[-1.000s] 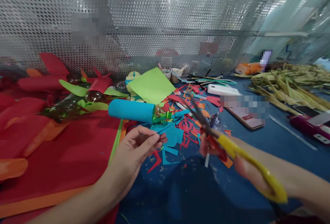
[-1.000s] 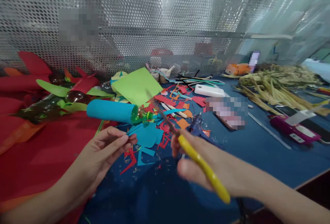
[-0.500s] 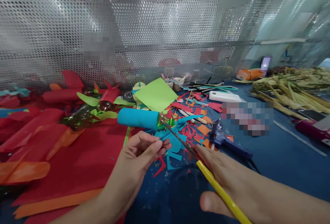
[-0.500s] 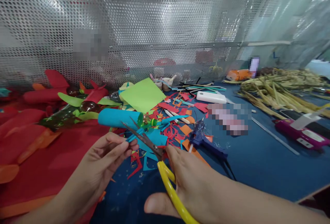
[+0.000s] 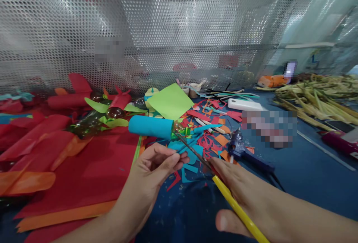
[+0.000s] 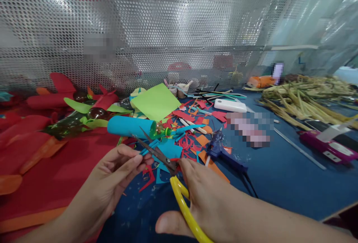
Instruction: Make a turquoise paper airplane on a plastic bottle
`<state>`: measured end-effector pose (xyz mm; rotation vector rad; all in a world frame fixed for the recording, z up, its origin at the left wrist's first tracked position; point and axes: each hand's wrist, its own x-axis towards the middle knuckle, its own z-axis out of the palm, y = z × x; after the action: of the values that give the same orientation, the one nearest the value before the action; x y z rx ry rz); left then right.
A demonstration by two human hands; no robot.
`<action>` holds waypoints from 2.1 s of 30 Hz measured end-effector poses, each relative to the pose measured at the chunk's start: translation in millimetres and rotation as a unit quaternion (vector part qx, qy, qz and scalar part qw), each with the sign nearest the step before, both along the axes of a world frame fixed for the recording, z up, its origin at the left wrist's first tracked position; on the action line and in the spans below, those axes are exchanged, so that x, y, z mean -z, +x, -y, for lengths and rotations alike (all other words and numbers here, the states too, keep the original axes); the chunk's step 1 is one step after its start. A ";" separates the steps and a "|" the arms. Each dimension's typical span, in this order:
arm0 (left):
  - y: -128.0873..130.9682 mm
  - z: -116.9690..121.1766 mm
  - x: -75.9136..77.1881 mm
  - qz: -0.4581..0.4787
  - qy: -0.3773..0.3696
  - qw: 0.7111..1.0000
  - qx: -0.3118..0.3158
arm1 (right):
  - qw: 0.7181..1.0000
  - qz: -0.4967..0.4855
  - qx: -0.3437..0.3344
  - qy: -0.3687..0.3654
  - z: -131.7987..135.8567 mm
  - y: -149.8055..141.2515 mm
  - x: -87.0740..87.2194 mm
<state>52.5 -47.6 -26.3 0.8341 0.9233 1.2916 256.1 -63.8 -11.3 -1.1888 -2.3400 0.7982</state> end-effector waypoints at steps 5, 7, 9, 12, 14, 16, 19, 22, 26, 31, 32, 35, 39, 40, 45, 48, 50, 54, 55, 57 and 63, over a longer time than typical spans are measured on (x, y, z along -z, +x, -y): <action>0.0 -1.4 -0.7 0.004 -0.015 1.000 0.000 | 0.999 0.039 0.022 0.003 -1.6 1.7 13.3; 0.5 -1.3 -1.7 0.003 -0.019 1.000 0.005 | 0.999 0.046 0.026 -0.009 -2.0 1.0 18.1; 1.4 -0.7 -2.4 0.001 -0.024 1.000 0.007 | 0.999 0.038 0.029 -0.017 -1.9 0.0 20.7; 2.8 0.4 -2.3 -0.002 -0.040 0.999 0.009 | 0.999 0.012 0.024 -0.033 -0.8 -1.4 23.4; 3.5 0.6 -1.6 0.002 -0.050 0.999 0.014 | 0.999 -0.008 0.018 -0.045 0.3 -1.8 26.6; 3.9 -0.1 -0.4 0.003 -0.055 0.998 0.018 | 0.998 -0.021 0.016 -0.055 0.9 -1.5 30.4; 4.2 -2.5 1.4 -0.003 -0.062 0.998 0.026 | 0.997 -0.030 0.025 -0.065 -2.3 1.0 30.5; 4.7 -5.7 3.3 -0.028 -0.068 0.996 0.043 | 0.997 0.013 0.065 -0.035 -16.8 6.4 16.4; 4.8 -8.1 8.0 -0.074 -0.082 0.991 0.079 | 0.949 0.244 0.194 0.055 -58.6 13.5 -10.1; 5.0 -7.4 15.0 -0.117 -0.089 0.981 0.127 | 0.918 0.299 0.255 0.061 -117.0 13.5 -8.2; 5.3 -7.0 16.0 -0.126 -0.087 0.979 0.135 | 0.915 0.305 0.257 0.057 -125.1 12.2 -3.7; 6.5 -5.9 18.2 -0.138 -0.081 0.976 0.150 | 0.913 0.315 0.255 0.044 -140.8 7.8 8.7; 7.9 -4.3 20.2 -0.139 -0.083 0.973 0.163 | 0.917 0.310 0.248 0.041 -147.4 6.7 11.9; 8.0 -4.2 20.6 -0.139 -0.084 0.973 0.163 | 0.919 0.304 0.247 0.044 -146.5 7.4 10.1; 7.3 -6.1 23.1 -0.134 -0.092 0.972 0.170 | 0.952 0.227 0.189 0.080 -118.1 9.0 -2.7; 6.8 -8.6 27.1 -0.132 -0.092 0.971 0.176 | 0.987 0.149 0.061 0.026 -85.0 6.6 -0.8; 6.6 -9.3 30.5 -0.136 -0.085 0.971 0.176 | 0.997 0.027 -0.018 -0.072 -63.9 4.6 6.5; 6.7 -7.4 32.9 -0.169 -0.059 0.969 0.170 | 0.984 -0.055 -0.036 -0.163 -39.2 0.8 22.4; 7.2 -6.5 32.1 -0.177 -0.055 0.968 0.168 | 0.985 -0.056 -0.028 -0.163 -36.9 0.1 24.7; 8.8 -5.3 29.5 -0.183 -0.053 0.968 0.165 | 0.987 -0.048 -0.009 -0.153 -35.2 -1.0 27.6; 12.3 -7.4 30.4 -0.147 -0.088 0.974 0.147 | 0.990 -0.069 0.014 -0.121 -34.2 -3.9 31.9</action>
<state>64.8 -40.2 -56.7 0.9955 1.0833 0.8311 252.2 -29.6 -43.2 -1.2158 -2.1571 1.1425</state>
